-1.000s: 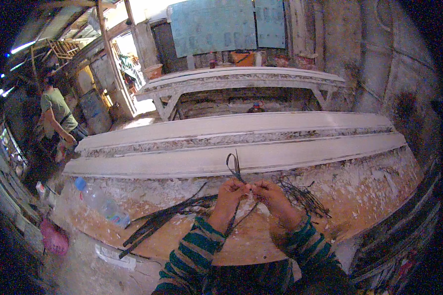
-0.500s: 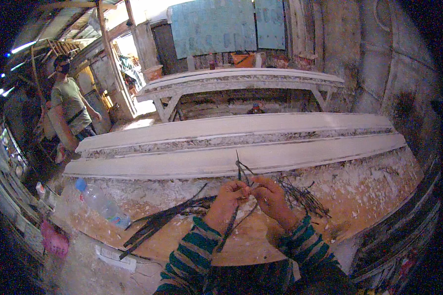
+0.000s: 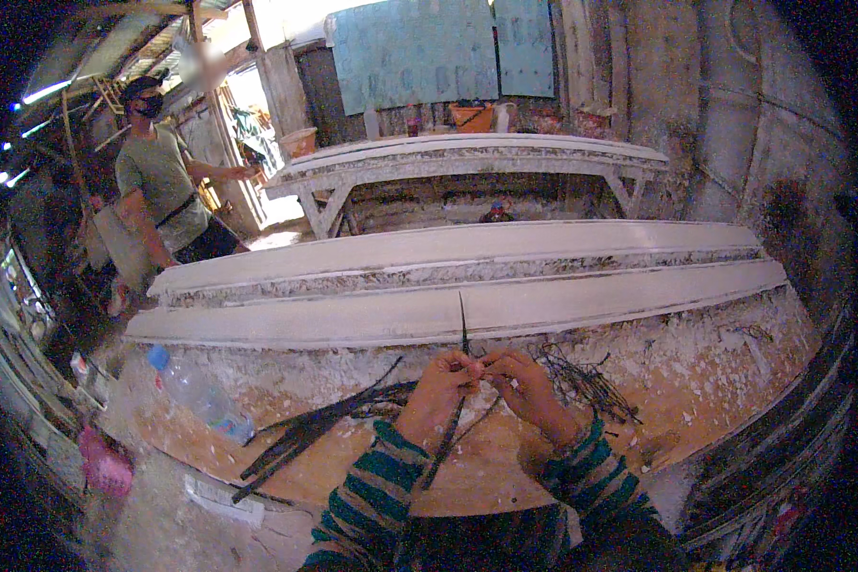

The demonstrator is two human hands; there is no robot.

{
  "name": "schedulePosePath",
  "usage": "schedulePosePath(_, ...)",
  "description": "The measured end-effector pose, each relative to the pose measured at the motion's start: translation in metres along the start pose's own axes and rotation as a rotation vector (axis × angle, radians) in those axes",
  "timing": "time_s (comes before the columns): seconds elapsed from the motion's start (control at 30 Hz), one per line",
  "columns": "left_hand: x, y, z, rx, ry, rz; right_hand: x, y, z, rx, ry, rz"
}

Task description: The person repeatedly picks up black cable strips, bends and twists them by hand, and sets them aside on the workbench. Another person in the background smooths a white curved panel with a tool. The camera wearer continues handling the cables throughout the clip.

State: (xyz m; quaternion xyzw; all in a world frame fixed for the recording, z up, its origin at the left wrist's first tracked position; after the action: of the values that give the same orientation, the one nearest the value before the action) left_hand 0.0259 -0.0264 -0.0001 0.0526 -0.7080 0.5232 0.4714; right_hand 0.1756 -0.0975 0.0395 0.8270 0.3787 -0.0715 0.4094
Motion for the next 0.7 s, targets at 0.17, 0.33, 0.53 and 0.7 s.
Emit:
schedulePosePath(0.17,0.005,-0.002,0.002,0.034,-0.028,-0.032,0.001,-0.010,0.004,0.022,-0.164,-0.319)
schedulePosePath(0.33,0.011,-0.004,0.007,0.005,0.001,-0.088,0.004,-0.009,0.004,0.039,-0.100,-0.213)
schedulePosePath(0.53,0.009,-0.007,0.005,-0.025,-0.005,-0.045,0.004,-0.006,0.004,0.163,-0.008,-0.028)
schedulePosePath(0.7,0.006,-0.010,0.004,-0.043,-0.069,0.007,0.005,-0.006,0.004,0.247,0.032,0.068)
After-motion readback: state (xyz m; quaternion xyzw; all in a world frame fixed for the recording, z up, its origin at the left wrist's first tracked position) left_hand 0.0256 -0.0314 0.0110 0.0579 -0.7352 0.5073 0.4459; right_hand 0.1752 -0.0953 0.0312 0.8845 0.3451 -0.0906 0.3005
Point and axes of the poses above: each hand's wrist, its own z-axis away from the middle knuckle, its own y-axis out of the back of the hand, x = y × z, the point moved 1 cm from there along -z, towards the middle knuckle, and after that the axes turned 10 degrees about z, right-handed, at the moved point
